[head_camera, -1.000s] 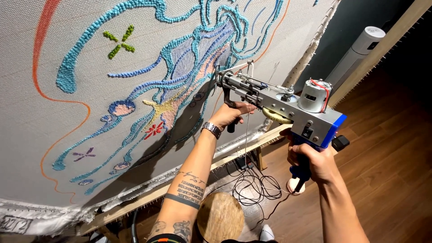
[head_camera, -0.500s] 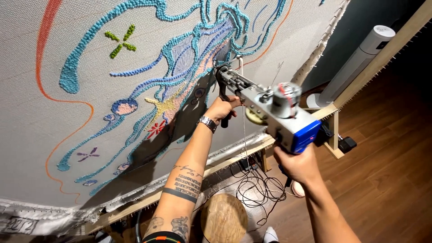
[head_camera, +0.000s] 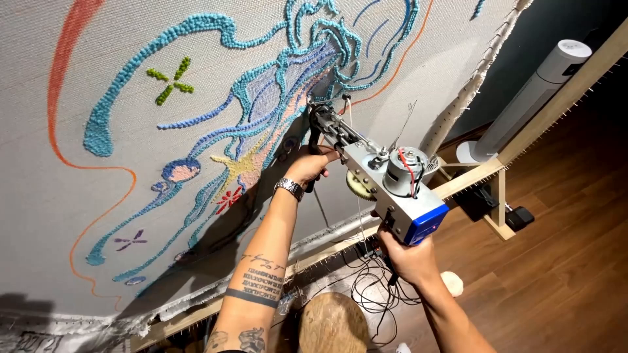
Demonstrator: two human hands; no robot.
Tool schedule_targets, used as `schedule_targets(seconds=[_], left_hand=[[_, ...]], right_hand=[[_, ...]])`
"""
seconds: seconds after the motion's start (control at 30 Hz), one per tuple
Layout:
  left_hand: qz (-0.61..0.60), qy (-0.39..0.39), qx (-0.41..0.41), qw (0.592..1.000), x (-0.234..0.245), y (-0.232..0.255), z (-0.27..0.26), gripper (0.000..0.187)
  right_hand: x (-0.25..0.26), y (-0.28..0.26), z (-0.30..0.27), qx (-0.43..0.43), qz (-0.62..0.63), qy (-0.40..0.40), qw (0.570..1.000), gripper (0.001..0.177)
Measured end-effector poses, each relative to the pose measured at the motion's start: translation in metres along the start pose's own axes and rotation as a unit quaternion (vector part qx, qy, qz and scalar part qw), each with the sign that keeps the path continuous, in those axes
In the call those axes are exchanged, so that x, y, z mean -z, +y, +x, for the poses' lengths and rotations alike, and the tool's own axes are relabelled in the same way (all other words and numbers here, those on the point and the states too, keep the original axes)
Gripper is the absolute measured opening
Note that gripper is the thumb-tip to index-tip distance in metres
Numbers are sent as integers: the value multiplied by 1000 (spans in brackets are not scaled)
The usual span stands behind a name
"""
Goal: Using a tufting gun to create a rug with a jellyfish pattern on a canvas frame.
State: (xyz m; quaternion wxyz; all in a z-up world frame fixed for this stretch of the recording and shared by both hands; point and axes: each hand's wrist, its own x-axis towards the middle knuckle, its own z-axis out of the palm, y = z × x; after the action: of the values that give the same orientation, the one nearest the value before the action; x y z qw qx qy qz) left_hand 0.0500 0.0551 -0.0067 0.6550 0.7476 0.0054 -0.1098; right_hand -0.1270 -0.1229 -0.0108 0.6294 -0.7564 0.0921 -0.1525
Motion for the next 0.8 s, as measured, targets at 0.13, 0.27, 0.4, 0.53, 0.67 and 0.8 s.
schedule_targets(seconds=[0.13,0.27,0.4,0.53,0.67,0.8], left_hand=[[1,-3,-4,1000,-2,0,15,41],[78,-50,38,995,-1,18,16,45],[154,-103,85,979,3,20,26,56],[131,-132,30,982,3,21,27,42],[208,-119,112,965,3,29,22,67],[193,-100,76,973,0,22,30,65]], right_hand=[[2,17,2,-19,-28,14,999,39],[5,22,7,-88,-17,24,996,33],[3,3,8,-139,19,27,990,27],[5,14,9,-104,11,24,994,25],[4,5,6,-111,20,15,994,24],[5,11,10,-130,18,27,991,26]])
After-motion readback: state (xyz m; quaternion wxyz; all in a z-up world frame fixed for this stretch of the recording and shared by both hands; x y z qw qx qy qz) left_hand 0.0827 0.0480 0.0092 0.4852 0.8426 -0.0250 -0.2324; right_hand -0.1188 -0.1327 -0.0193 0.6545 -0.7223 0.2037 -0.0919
